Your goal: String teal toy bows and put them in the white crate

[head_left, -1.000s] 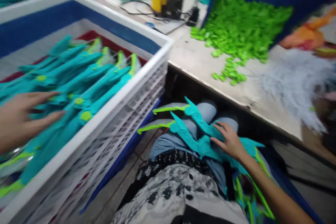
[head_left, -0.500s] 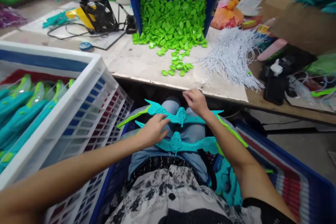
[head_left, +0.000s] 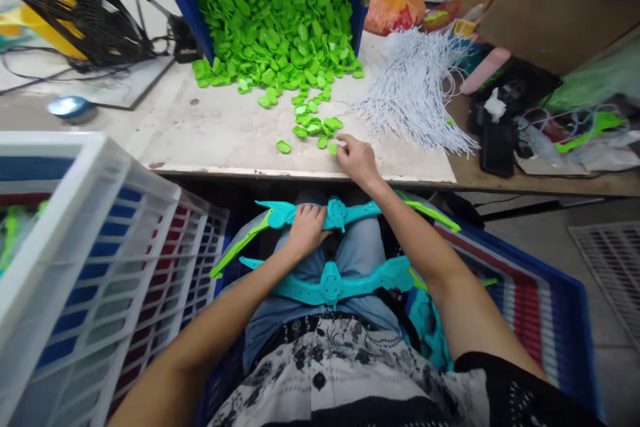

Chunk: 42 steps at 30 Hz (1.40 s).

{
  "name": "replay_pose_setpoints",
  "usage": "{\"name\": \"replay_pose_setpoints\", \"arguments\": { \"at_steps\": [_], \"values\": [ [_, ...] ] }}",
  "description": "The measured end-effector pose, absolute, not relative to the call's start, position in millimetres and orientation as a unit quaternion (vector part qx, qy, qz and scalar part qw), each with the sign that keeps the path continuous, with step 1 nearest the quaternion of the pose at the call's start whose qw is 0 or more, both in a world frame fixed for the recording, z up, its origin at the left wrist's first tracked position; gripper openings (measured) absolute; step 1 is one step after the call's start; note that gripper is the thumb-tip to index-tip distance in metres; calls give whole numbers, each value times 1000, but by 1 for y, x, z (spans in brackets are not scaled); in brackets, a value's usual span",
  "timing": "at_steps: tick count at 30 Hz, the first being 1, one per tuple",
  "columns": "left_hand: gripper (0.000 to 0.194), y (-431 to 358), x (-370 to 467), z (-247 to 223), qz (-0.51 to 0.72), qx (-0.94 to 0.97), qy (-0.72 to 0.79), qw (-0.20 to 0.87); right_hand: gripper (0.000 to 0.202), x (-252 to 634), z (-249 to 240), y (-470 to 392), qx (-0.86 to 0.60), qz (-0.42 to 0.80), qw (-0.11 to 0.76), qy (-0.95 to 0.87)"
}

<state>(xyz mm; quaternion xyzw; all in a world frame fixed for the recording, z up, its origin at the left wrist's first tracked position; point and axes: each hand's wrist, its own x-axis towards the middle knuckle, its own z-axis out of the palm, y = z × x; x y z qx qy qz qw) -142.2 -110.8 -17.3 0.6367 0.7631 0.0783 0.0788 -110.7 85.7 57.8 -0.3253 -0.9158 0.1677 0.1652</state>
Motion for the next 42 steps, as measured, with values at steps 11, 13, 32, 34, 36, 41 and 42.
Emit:
{"name": "replay_pose_setpoints", "arguments": {
  "at_steps": [11,13,32,34,36,41,42],
  "values": [
    [43,-90,-164,-1,167,676,677,240,32,-58,61,125,-95,141,153,-973],
    [45,-81,-182,11,195,636,645,376,25,-57,62,135,-4,171,98,-980],
    [48,-35,-186,-6,182,548,588,566,25,-33,45,113,-14,152,173,-973],
    [47,-36,-185,-9,205,501,578,610,29,-8,32,84,-43,176,212,-960],
    [49,-37,-183,-13,242,435,550,671,29,17,15,53,-58,188,226,-954],
    [55,-39,-176,-19,286,372,533,704,25,46,-24,6,-85,174,226,-955],
    [55,-39,-175,-19,287,375,534,702,25,45,-28,4,-92,173,225,-955]
  ]
}}
